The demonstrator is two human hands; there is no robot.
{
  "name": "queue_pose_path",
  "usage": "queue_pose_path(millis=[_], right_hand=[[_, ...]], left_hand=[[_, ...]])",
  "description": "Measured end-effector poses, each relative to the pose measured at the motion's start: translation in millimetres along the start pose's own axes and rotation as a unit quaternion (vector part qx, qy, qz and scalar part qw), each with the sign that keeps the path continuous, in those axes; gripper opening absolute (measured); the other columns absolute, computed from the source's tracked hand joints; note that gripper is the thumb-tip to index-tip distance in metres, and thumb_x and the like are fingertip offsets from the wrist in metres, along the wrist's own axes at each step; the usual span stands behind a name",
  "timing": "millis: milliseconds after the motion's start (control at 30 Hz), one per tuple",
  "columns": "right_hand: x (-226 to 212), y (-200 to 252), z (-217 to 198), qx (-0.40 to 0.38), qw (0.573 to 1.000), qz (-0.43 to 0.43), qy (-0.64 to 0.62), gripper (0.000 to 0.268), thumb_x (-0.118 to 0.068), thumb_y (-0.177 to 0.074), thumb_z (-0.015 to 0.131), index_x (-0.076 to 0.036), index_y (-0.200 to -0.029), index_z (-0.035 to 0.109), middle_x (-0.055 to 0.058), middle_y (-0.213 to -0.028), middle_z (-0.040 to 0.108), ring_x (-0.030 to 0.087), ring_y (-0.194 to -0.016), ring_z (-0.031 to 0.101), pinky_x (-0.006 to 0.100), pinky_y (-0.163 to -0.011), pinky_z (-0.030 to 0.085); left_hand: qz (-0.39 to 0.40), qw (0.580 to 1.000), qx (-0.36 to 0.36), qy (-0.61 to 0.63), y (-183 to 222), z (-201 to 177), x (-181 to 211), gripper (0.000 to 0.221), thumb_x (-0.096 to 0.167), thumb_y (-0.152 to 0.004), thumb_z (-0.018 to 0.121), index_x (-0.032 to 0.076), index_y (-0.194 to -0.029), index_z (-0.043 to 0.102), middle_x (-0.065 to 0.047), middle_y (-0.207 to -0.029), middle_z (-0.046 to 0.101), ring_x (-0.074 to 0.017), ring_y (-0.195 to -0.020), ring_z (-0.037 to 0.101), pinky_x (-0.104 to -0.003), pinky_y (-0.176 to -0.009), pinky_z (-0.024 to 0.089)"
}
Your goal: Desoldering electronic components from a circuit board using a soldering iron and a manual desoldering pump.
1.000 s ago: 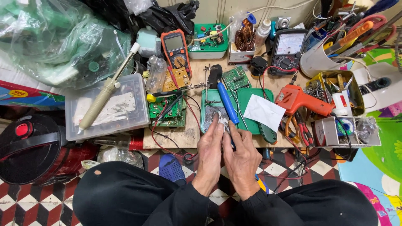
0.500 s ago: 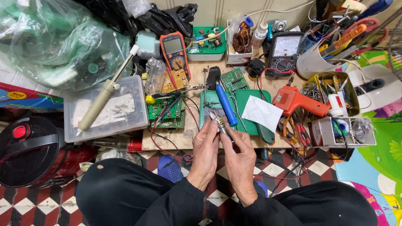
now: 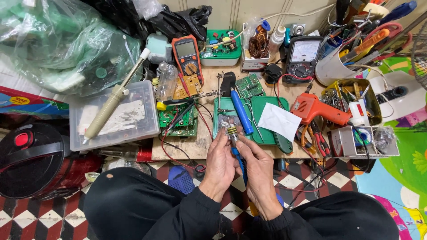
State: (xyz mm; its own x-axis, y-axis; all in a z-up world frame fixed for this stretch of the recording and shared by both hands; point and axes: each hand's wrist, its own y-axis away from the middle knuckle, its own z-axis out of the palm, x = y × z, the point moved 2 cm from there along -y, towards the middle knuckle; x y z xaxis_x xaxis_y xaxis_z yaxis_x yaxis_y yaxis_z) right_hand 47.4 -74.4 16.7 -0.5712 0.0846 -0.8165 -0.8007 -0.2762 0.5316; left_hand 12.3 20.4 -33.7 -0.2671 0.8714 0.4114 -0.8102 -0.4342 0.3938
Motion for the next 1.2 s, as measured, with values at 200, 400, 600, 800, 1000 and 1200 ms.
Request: queue_pose_path(millis=[200, 400, 600, 800, 1000, 1200], right_hand=[[2, -1, -2, -0.034, 0.999, -0.008, -0.038, 0.030, -0.009, -0.101, 0.075, 0.004, -0.127, 0.084, 0.010, -0.089, 0.073, 0.010, -0.061, 0.050, 0.023, -0.049, 0.036], [-5, -4, -7, -0.124, 0.988, 0.033, -0.085, 0.034, -0.006, -0.102, 0.068, 0.009, -0.132, 0.076, 0.014, -0.098, 0.072, 0.014, -0.063, 0.055, 0.025, -0.048, 0.038], [-6, -2, -11, -0.010, 0.999, -0.042, 0.012, 0.039, -0.009, -0.100, 0.073, 0.002, -0.138, 0.079, 0.012, -0.104, 0.075, 0.014, -0.068, 0.058, 0.025, -0.053, 0.044], [12, -15, -15, 0.003, 0.914, -0.289, 0.286, 0.039, -0.020, -0.098, 0.081, -0.010, -0.135, 0.083, 0.001, -0.100, 0.061, 0.012, -0.084, 0.055, 0.024, -0.071, 0.047], [18, -3, -2, 0.050, 0.830, -0.393, 0.394, 0.042, -0.021, -0.096, 0.083, -0.013, -0.138, 0.081, 0.008, -0.111, 0.063, 0.019, -0.090, 0.064, 0.031, -0.075, 0.054], [24, -4, 0, 0.080, 0.741, -0.459, 0.484, 0.046, -0.018, -0.095, 0.082, -0.011, -0.140, 0.079, 0.012, -0.113, 0.066, 0.020, -0.078, 0.066, 0.034, -0.062, 0.057]], left_hand=[[-0.027, 0.999, -0.025, -0.007, -12, -9, 3, 0.042, 0.023, -0.115, 0.054, 0.012, -0.154, 0.067, -0.008, -0.123, 0.073, -0.0153, -0.103, 0.065, -0.031, -0.088, 0.053], [-0.061, 0.998, -0.023, 0.004, -24, -15, 6, 0.043, 0.014, -0.111, 0.059, 0.004, -0.152, 0.067, -0.010, -0.118, 0.075, -0.0144, -0.099, 0.068, -0.027, -0.087, 0.055], [-0.005, 0.997, 0.011, 0.070, -25, -33, 0, 0.028, 0.011, -0.109, 0.061, -0.004, -0.132, 0.069, -0.019, -0.128, 0.074, -0.0254, -0.115, 0.070, -0.037, -0.107, 0.056], [0.002, 0.999, 0.041, -0.012, -7, -11, 7, 0.035, 0.017, -0.110, 0.061, -0.001, -0.139, 0.064, -0.018, -0.128, 0.070, -0.0240, -0.118, 0.065, -0.036, -0.108, 0.053], [0.017, 0.990, 0.094, -0.104, 8, 6, 10, 0.058, 0.031, -0.107, 0.063, -0.007, -0.151, 0.065, -0.013, -0.119, 0.067, -0.0170, -0.106, 0.061, -0.030, -0.101, 0.051], [0.039, 0.980, 0.058, -0.188, 20, 19, 14, 0.076, 0.036, -0.101, 0.065, -0.004, -0.164, 0.051, -0.014, -0.160, 0.062, -0.0172, -0.140, 0.059, -0.028, -0.115, 0.045]])
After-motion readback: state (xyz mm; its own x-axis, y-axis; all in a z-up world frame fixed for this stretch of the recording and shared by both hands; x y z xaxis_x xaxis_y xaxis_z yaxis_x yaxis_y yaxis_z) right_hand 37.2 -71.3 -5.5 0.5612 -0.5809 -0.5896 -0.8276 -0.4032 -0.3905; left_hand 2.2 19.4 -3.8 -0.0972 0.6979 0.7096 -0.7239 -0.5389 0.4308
